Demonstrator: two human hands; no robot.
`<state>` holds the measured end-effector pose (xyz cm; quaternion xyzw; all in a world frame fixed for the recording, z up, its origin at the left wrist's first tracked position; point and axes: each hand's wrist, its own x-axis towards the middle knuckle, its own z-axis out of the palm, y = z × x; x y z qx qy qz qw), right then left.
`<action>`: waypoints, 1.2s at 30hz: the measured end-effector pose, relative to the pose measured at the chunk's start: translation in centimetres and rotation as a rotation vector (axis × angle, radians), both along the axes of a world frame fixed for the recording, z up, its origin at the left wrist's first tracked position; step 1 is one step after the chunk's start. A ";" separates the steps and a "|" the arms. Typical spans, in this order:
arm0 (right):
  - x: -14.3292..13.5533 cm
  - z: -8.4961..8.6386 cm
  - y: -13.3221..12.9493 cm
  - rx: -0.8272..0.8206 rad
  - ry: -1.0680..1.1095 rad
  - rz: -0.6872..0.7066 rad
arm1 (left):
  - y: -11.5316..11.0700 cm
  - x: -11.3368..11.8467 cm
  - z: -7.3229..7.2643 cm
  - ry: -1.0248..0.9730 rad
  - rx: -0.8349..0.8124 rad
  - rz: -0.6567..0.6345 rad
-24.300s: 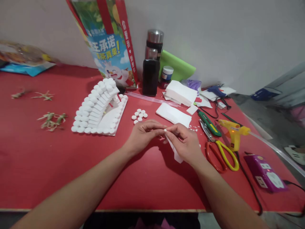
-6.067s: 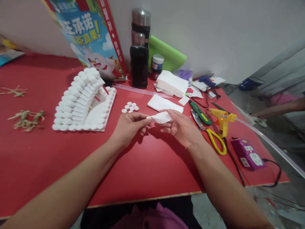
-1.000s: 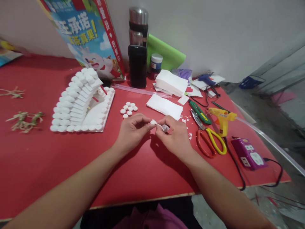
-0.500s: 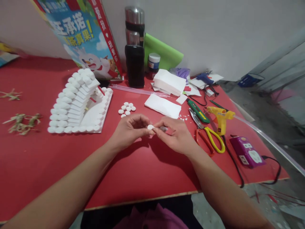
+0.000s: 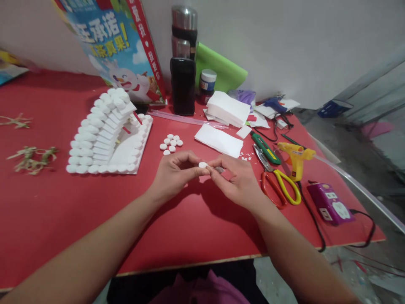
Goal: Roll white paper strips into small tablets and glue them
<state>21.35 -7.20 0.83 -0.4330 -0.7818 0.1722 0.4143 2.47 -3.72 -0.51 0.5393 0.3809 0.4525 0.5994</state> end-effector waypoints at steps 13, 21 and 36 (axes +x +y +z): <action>0.2 -0.1 0.5 -0.176 0.029 0.054 | -0.1 0.2 0.1 0.023 -0.076 -0.029; -0.3 -0.5 0.5 -0.206 0.087 -0.095 | -0.2 0.2 0.1 0.094 -0.058 -0.052; 0.9 -0.7 2.3 -1.525 0.985 0.400 | 1.7 -1.1 -0.1 0.164 0.538 -0.123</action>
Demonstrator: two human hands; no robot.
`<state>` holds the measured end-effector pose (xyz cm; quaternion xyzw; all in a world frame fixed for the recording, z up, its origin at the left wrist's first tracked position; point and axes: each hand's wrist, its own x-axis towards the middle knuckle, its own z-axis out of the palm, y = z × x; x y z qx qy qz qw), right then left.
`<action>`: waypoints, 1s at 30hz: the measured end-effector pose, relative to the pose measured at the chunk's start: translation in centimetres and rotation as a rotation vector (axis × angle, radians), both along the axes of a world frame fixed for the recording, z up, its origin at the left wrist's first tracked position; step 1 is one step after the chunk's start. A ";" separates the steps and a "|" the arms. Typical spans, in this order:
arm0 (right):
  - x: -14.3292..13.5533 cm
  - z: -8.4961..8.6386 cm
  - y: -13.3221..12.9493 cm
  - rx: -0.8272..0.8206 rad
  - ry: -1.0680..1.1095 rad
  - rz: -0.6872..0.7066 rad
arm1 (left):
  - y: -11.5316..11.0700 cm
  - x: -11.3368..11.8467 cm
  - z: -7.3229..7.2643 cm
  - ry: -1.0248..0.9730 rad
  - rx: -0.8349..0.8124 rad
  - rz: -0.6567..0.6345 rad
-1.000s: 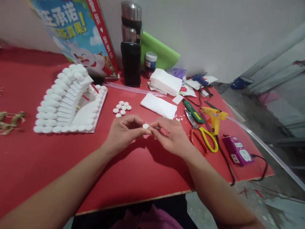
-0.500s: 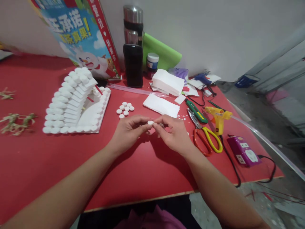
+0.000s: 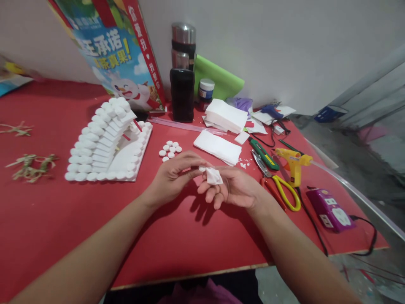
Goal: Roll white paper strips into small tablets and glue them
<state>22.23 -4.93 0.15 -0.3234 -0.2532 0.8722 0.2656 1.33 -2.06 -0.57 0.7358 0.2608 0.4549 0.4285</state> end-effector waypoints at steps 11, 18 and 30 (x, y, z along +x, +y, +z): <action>0.1 0.5 -0.2 0.087 0.023 -0.086 | 0.1 -0.2 0.3 0.050 0.094 0.014; -0.1 0.6 -0.4 0.304 -0.290 -0.370 | 0.1 -0.2 0.1 0.078 0.083 0.028; -0.4 0.5 -0.5 0.592 -0.620 -0.600 | -0.1 0.1 0.0 0.102 0.090 0.078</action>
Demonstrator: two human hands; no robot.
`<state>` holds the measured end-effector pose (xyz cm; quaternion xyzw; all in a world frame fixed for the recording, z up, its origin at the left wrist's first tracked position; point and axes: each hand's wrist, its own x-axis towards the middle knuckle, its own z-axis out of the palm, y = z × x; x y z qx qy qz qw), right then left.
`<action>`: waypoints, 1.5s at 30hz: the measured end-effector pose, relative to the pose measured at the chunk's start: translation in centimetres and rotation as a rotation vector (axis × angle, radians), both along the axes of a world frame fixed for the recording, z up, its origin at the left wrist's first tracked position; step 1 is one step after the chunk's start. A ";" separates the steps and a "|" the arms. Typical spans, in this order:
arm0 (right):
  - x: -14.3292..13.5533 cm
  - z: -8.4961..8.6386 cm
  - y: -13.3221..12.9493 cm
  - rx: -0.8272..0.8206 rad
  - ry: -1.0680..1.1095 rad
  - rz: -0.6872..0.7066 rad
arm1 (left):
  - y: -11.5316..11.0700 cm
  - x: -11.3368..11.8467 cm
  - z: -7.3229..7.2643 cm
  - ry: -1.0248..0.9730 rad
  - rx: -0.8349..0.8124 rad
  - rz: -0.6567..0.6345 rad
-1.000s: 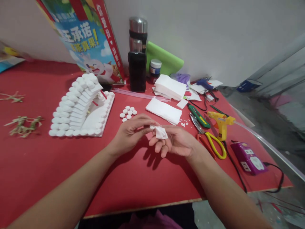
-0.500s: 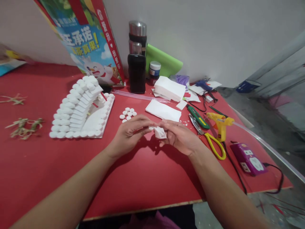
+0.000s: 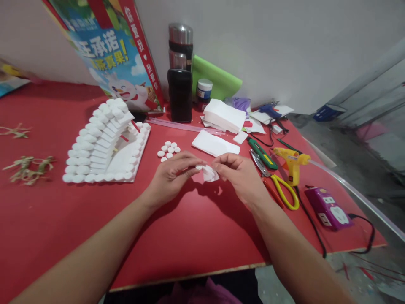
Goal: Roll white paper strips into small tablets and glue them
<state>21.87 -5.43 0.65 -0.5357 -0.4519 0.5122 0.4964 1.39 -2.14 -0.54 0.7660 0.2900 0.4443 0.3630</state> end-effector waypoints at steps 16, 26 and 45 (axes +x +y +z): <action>-0.8 0.2 -0.4 -0.239 0.270 0.199 | 0.1 0.1 -0.9 0.024 0.078 0.029; -1.2 -0.5 -0.5 -0.064 0.094 0.141 | -0.3 0.5 -0.9 -0.030 -0.080 0.094; -1.4 -1.3 -1.4 0.450 -0.794 0.118 | -1.1 1.2 -0.7 -0.091 -0.401 0.175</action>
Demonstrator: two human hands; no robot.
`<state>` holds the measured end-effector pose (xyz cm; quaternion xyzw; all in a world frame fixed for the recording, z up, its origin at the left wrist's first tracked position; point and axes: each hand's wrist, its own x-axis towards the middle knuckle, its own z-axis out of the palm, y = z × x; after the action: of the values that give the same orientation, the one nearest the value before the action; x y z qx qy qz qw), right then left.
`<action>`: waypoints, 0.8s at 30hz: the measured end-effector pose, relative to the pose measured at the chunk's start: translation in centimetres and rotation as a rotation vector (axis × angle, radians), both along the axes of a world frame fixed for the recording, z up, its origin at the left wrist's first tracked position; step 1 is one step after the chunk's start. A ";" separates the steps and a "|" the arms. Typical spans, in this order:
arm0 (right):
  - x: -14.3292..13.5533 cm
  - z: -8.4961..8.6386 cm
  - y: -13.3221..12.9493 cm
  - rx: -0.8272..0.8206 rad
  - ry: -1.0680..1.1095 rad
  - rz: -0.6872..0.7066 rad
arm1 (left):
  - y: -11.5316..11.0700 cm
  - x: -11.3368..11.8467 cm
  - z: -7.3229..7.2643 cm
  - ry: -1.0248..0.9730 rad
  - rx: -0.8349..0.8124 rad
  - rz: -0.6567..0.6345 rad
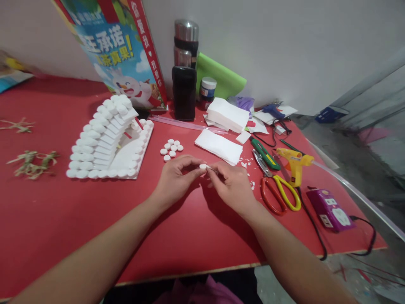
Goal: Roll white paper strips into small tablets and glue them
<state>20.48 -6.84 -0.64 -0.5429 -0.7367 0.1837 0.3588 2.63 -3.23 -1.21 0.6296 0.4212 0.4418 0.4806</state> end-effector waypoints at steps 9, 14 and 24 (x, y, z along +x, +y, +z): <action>0.4 0.6 -0.1 -0.106 0.095 0.083 | 0.4 -0.4 0.3 -0.133 -0.113 -0.075; 0.8 1.0 1.1 -0.773 0.888 0.097 | 0.9 -1.1 0.3 -0.084 -0.004 -0.123; 1.2 1.7 1.2 -1.081 1.152 0.162 | 1.1 -1.3 0.4 -0.029 0.121 -0.179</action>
<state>21.63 -5.68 1.09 -0.4059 -0.2812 0.7934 0.3558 1.37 -2.10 -0.79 0.6862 0.3289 0.4306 0.4853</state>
